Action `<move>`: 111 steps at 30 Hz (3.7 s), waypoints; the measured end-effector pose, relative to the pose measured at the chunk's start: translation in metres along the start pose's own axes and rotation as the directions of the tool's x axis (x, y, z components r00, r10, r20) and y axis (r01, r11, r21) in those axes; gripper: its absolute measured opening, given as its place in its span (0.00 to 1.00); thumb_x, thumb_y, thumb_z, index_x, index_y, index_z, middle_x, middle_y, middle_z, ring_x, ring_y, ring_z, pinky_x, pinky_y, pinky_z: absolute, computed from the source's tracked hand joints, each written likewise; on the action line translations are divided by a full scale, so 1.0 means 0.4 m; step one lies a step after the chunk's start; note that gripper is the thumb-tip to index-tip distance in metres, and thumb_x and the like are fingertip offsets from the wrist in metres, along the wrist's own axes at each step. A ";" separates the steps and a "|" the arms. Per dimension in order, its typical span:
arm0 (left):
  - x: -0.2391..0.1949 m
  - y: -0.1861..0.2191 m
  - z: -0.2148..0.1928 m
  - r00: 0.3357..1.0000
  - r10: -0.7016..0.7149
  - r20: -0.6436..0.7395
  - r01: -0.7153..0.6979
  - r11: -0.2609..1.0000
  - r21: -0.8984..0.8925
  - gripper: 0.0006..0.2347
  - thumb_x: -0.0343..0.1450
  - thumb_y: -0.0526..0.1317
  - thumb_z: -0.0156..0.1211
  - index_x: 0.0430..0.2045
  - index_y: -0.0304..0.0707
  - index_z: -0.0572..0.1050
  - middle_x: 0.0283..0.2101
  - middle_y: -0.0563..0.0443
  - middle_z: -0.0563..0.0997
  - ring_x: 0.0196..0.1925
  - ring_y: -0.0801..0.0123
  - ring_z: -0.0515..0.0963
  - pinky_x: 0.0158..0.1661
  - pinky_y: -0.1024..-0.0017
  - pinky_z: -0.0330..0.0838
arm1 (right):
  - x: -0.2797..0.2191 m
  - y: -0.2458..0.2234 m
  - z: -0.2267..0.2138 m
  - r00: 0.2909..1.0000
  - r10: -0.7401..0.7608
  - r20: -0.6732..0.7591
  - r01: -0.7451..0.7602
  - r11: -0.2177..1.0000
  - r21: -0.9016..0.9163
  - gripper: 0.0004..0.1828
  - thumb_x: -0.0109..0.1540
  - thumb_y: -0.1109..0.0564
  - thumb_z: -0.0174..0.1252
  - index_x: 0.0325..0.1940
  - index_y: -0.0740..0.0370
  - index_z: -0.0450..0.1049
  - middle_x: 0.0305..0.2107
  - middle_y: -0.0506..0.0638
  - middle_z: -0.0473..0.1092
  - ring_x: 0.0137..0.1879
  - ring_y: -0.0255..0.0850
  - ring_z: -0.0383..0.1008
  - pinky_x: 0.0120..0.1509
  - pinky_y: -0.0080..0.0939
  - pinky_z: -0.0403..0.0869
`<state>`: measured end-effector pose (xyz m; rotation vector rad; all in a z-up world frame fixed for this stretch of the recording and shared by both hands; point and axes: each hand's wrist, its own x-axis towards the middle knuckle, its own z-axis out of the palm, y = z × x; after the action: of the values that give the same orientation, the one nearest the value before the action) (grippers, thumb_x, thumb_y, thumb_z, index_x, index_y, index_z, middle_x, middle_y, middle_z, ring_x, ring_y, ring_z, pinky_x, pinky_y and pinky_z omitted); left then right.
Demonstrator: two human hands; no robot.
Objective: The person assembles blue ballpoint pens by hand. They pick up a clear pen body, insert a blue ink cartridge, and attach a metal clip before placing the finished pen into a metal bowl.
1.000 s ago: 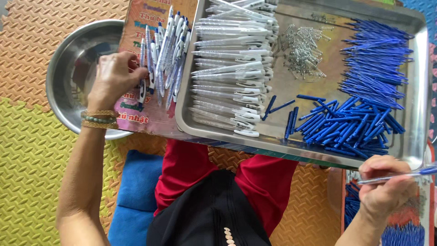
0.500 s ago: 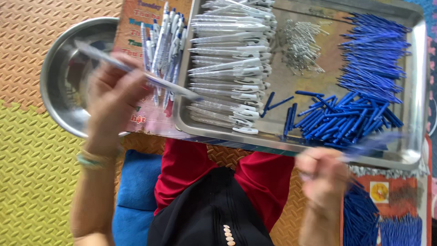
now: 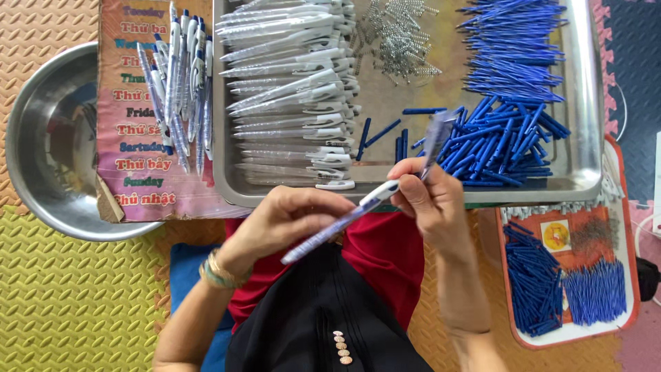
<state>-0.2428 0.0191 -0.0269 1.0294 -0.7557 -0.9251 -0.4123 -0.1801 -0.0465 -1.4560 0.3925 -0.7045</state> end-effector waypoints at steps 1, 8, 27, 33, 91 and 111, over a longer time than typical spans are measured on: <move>-0.001 0.016 -0.014 0.975 -0.192 0.109 0.198 0.979 -0.051 0.13 0.78 0.38 0.65 0.56 0.33 0.83 0.51 0.45 0.90 0.53 0.71 0.86 0.51 0.64 0.88 | 0.015 -0.024 -0.018 0.993 -0.010 0.116 0.025 0.991 -0.128 0.11 0.71 0.59 0.60 0.47 0.74 0.79 0.15 0.58 0.71 0.15 0.35 0.61 0.18 0.30 0.66; 0.015 -0.105 0.030 0.902 -0.389 0.186 0.430 0.789 -0.439 0.19 0.80 0.33 0.61 0.67 0.22 0.74 0.49 0.32 0.87 0.40 0.59 0.91 0.42 0.61 0.92 | 0.035 -0.021 -0.010 0.979 -0.117 0.168 0.159 0.951 -0.266 0.16 0.75 0.52 0.55 0.52 0.65 0.82 0.19 0.52 0.73 0.25 0.36 0.71 0.35 0.35 0.77; 0.022 -0.159 0.041 0.904 -0.417 0.099 0.407 0.762 -0.505 0.21 0.76 0.31 0.68 0.66 0.28 0.76 0.43 0.39 0.87 0.36 0.67 0.88 0.38 0.68 0.92 | -0.077 -0.003 0.060 0.971 -0.221 -0.089 0.216 0.975 -0.061 0.12 0.70 0.65 0.64 0.46 0.67 0.65 0.41 0.70 0.80 0.42 0.48 0.87 0.45 0.43 0.86; 0.021 -0.147 0.051 0.913 -0.393 0.110 0.394 0.776 -0.492 0.22 0.77 0.31 0.66 0.69 0.30 0.74 0.40 0.42 0.84 0.33 0.70 0.85 0.36 0.69 0.92 | -0.076 -0.002 0.083 0.948 -0.286 -0.138 0.271 0.955 -0.122 0.12 0.71 0.63 0.64 0.46 0.64 0.64 0.40 0.68 0.81 0.44 0.49 0.87 0.47 0.43 0.85; 0.052 -0.056 0.065 0.852 -0.490 0.184 0.514 0.848 -0.125 0.21 0.84 0.45 0.48 0.71 0.32 0.72 0.31 0.49 0.71 0.23 0.84 0.59 0.16 0.89 0.47 | 0.125 0.006 -0.200 0.983 0.114 -0.143 -0.182 0.668 -0.721 0.15 0.78 0.48 0.62 0.42 0.53 0.85 0.22 0.55 0.76 0.28 0.47 0.79 0.35 0.46 0.76; 0.408 0.097 0.176 0.912 -0.183 0.366 -0.409 -0.440 0.799 0.15 0.67 0.34 0.72 0.12 0.57 0.75 0.14 0.64 0.71 0.19 0.71 0.73 0.20 0.66 0.69 | 0.141 0.061 -0.144 0.869 0.474 0.140 -0.491 0.798 0.350 0.21 0.73 0.44 0.59 0.58 0.65 0.77 0.41 0.61 0.82 0.39 0.45 0.87 0.41 0.43 0.88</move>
<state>-0.2241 -0.1455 0.0485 2.3118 -2.2599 0.2492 -0.4027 -0.2612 -0.0667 -0.9444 0.5378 -0.3032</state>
